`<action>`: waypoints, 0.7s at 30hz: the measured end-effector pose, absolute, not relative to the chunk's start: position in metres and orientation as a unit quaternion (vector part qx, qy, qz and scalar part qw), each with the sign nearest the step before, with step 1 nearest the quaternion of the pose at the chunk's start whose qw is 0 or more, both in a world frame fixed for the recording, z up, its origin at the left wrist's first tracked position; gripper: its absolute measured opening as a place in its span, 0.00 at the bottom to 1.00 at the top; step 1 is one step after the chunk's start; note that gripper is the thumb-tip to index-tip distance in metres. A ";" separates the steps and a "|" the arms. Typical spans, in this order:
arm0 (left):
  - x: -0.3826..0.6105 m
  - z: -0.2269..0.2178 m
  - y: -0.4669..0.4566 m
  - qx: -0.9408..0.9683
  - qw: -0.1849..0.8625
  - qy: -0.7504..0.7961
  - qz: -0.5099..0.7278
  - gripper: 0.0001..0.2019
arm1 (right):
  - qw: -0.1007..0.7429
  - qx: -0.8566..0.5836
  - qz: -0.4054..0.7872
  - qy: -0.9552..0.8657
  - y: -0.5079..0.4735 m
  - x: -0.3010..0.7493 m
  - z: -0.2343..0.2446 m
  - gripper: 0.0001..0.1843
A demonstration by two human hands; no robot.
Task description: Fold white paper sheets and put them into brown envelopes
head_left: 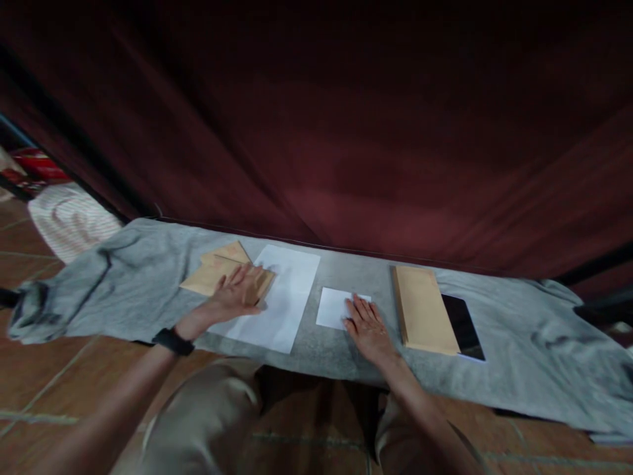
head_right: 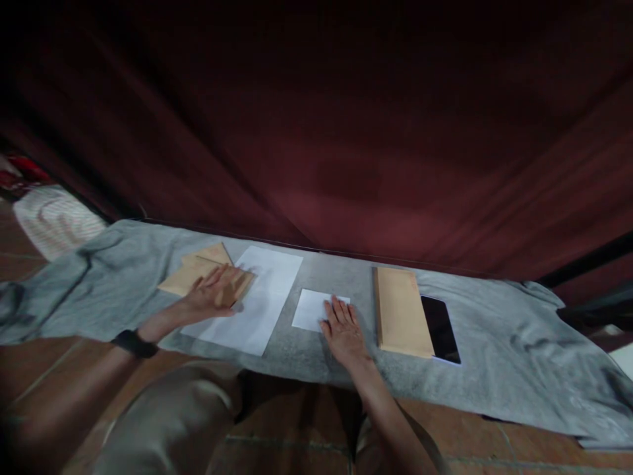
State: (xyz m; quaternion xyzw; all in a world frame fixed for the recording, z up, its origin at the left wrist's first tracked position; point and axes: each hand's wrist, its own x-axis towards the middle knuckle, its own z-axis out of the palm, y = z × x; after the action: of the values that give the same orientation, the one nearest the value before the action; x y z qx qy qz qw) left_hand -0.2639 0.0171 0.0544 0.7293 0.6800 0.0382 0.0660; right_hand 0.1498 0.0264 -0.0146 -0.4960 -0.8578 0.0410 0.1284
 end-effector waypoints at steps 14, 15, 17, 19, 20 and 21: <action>-0.300 0.047 -0.011 0.782 0.053 0.621 -0.018 0.25 | 0.150 -0.477 0.072 -0.863 0.033 0.127 0.017 0.20; -0.296 0.050 -0.011 0.783 0.045 0.619 -0.023 0.25 | 0.149 -0.472 0.077 -0.866 0.032 0.125 0.017 0.20; -0.288 0.055 -0.012 0.779 0.017 0.626 -0.026 0.23 | 0.151 -0.463 0.091 -0.869 0.031 0.121 0.019 0.20; -0.278 0.060 -0.014 0.765 -0.019 0.644 -0.016 0.22 | 0.163 -0.455 0.113 -0.868 0.030 0.118 0.021 0.20; -0.273 0.062 -0.016 0.758 -0.040 0.651 -0.007 0.21 | 0.176 -0.451 0.129 -0.866 0.030 0.116 0.022 0.20; -0.268 0.065 -0.017 0.753 -0.064 0.655 0.003 0.21 | 0.194 -0.448 0.152 -0.859 0.030 0.114 0.023 0.20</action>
State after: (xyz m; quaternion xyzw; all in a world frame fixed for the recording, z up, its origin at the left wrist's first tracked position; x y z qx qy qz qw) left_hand -0.2678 -0.0172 0.0655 0.7530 0.6549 0.0029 -0.0639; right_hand 0.1144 0.0299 0.0227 -0.4479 -0.8595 0.1519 0.1942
